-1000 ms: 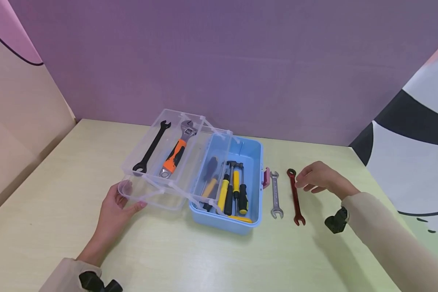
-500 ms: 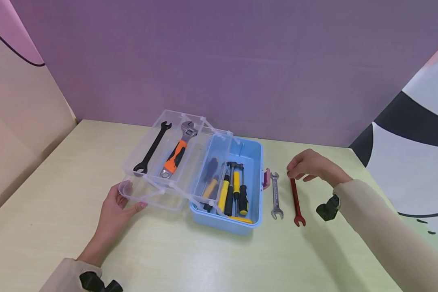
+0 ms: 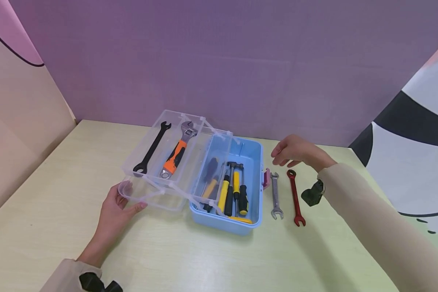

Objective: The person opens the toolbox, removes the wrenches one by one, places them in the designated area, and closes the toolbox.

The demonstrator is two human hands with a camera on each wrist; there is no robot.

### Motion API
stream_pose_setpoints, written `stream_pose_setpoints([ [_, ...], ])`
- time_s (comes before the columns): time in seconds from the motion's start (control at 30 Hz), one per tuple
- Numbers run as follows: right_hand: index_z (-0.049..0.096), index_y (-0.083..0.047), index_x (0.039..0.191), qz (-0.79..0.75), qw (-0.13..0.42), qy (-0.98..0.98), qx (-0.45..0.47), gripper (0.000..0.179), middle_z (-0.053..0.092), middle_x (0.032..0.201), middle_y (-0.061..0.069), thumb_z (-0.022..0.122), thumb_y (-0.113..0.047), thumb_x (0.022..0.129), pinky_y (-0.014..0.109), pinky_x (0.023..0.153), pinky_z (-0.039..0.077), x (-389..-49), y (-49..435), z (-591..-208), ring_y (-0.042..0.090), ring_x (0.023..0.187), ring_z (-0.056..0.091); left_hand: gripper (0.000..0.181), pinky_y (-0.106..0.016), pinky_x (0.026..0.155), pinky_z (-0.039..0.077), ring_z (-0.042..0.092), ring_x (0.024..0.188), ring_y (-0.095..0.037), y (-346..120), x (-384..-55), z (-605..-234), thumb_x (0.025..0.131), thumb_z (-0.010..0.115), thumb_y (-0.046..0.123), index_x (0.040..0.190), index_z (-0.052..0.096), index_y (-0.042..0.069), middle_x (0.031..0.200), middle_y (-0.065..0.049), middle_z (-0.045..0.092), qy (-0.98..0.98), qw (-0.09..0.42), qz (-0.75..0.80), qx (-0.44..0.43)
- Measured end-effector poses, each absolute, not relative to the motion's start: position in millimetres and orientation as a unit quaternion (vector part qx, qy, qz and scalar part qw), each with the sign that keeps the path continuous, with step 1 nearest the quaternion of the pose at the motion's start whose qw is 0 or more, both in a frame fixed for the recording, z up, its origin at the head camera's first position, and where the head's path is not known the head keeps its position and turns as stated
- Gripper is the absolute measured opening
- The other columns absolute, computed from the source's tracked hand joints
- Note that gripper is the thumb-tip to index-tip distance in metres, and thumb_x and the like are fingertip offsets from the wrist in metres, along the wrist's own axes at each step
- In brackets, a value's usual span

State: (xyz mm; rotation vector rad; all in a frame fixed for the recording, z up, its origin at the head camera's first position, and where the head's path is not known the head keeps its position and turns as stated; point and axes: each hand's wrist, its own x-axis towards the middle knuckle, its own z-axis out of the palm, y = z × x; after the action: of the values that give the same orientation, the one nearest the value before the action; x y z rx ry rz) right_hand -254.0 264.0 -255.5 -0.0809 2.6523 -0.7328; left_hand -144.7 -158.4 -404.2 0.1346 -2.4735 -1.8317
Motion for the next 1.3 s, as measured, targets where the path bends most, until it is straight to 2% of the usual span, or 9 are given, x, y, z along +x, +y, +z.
stream_pose_setpoints([
  [0.47,0.063,-0.002,0.109,-0.261,0.190,0.946,-0.044,0.029,0.065,0.112,0.014,0.071,-0.016,0.084,0.040,0.090,0.059,-264.2,208.3,-242.1,0.030,0.099,0.063,0.077,-0.040,0.118,0.029,0.030,0.141,-0.036,-159.5,-143.9,-406.1,0.083,0.072,0.004,0.143,0.024,-0.005,0.149,-0.026,0.032,-0.804,0.026,-0.592,0.049],
  [0.9,0.065,-0.004,0.102,-0.279,0.189,0.938,-0.078,0.021,0.067,0.101,0.008,0.071,-0.015,0.085,0.038,0.091,0.057,-273.1,154.0,-234.4,0.023,0.093,0.061,0.078,-0.040,0.119,0.029,0.029,0.141,-0.036,-160.2,-143.3,-404.8,0.083,0.072,0.004,0.143,0.023,-0.006,0.150,-0.026,0.031,-0.803,0.024,-0.594,0.051],
  [1.13,0.063,-0.003,0.111,-0.301,0.182,0.928,-0.120,0.028,0.062,0.107,0.009,0.070,-0.011,0.085,0.037,0.094,0.055,-279.1,130.0,-230.6,0.026,0.100,0.057,0.075,-0.040,0.118,0.029,0.030,0.141,-0.036,-159.7,-140.6,-403.3,0.083,0.071,0.001,0.142,0.025,-0.007,0.149,-0.027,0.033,-0.800,0.028,-0.597,0.050],
  [1.3,0.062,-0.002,0.112,-0.331,0.166,0.909,-0.192,0.029,0.062,0.112,0.013,0.068,-0.002,0.084,0.034,0.094,0.056,-282.0,114.6,-227.9,0.024,0.099,0.057,0.076,-0.040,0.118,0.029,0.030,0.141,-0.036,-160.0,-139.4,-403.7,0.082,0.072,0.002,0.142,0.025,-0.006,0.149,-0.027,0.033,-0.801,0.030,-0.596,0.047],
])
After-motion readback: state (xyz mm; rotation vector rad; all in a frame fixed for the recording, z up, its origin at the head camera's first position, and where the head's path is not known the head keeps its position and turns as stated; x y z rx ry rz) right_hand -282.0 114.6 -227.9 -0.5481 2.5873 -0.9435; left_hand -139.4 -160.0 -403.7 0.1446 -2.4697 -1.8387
